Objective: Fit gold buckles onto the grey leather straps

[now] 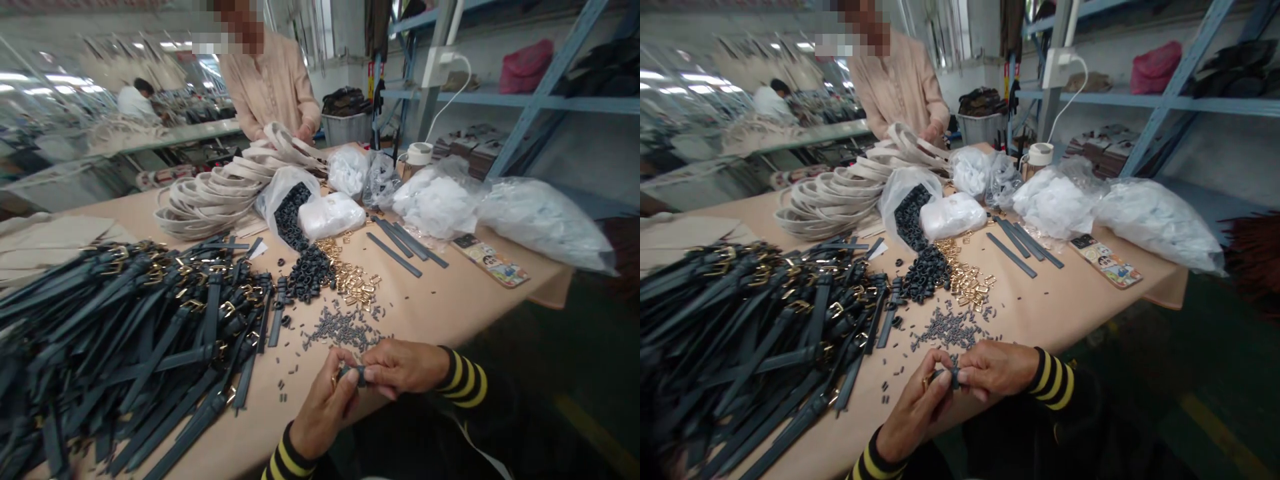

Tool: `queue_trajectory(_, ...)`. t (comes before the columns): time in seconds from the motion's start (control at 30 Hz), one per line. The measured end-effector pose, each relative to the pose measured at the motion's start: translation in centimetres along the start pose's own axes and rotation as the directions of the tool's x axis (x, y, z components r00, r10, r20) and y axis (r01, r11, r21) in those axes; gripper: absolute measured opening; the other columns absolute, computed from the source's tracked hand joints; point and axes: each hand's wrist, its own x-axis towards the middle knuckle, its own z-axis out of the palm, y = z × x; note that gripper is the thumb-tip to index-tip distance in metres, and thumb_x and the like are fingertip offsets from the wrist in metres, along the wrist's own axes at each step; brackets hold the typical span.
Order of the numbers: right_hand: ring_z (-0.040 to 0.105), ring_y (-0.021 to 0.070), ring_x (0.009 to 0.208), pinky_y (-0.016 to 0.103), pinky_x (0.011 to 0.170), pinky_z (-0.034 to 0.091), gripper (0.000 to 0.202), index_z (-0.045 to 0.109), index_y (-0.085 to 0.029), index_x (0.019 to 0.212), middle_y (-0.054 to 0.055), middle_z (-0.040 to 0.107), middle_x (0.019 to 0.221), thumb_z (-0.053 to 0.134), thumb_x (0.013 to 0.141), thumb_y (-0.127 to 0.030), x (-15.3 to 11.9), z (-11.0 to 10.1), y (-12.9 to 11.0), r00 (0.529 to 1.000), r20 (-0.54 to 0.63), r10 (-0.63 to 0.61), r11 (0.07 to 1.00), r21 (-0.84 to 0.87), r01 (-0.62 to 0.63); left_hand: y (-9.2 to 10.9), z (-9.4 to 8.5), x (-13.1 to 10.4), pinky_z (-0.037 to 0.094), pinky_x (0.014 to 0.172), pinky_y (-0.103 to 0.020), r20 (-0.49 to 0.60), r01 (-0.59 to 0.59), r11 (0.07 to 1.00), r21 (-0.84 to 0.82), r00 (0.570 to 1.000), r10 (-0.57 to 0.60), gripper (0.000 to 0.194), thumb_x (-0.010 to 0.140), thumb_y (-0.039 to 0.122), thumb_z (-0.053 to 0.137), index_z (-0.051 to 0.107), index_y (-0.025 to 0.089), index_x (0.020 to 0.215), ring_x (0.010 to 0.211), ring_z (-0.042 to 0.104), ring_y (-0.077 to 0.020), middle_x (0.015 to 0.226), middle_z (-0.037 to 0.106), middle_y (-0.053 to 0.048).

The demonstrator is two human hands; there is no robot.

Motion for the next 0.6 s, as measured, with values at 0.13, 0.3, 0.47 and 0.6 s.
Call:
queue_trajectory(0.13,0.044,0.0080,0.041,0.019,0.048,0.038,0.048,0.058,-0.015,0.069,-0.002,0.051,0.051,0.025,0.091,-0.042,0.1,0.9,-0.7,0.996,0.012,0.094,0.995,-0.035,-0.094,0.5,-0.4,-0.2,0.028,0.047,-0.019,0.057,-0.077,0.986,0.146,0.996,0.069,0.027,0.086,0.041,0.037,0.041,0.016,0.095,0.048,0.035,-0.0069,0.056,0.039,0.006)
queue_trajectory(0.3,0.056,0.0167,0.075,0.025,0.071,0.042,0.039,0.060,-0.017,0.079,0.004,0.062,0.076,0.032,0.089,-0.043,2.0,2.0,-0.8,0.969,-0.248,0.005,0.998,-0.059,-0.021,-0.4,-1.4,1.0,0.029,0.046,-0.020,-0.067,-0.122,0.987,0.099,0.989,0.129,0.037,0.082,0.047,0.042,0.043,0.015,0.099,0.047,0.036,-0.0075,0.056,0.039,0.006)
queue_trajectory(0.47,0.053,0.0148,0.069,0.023,0.063,0.043,0.039,0.054,-0.017,0.078,0.003,0.058,0.074,0.030,0.089,-0.046,5.5,2.9,-0.4,0.900,-0.432,0.057,0.995,0.099,-0.016,-0.6,-2.3,2.6,0.040,0.056,-0.022,-0.367,-0.241,0.939,-0.247,0.920,0.139,0.041,0.071,0.052,0.057,0.050,0.015,0.089,0.060,0.050,-0.0114,0.067,0.053,0.000)
queue_trajectory(0.6,0.050,0.0107,0.057,0.020,0.057,0.041,0.044,0.052,-0.016,0.077,0.000,0.054,0.062,0.024,0.090,-0.048,7.3,3.3,-1.1,0.891,-0.450,0.067,0.989,0.151,0.002,1.1,-3.7,1.8,0.045,0.076,-0.029,-0.487,-0.207,0.955,-0.214,0.870,0.080,0.036,0.076,0.045,0.054,0.058,0.013,0.093,0.086,0.057,-0.0205,0.087,0.062,-0.008)
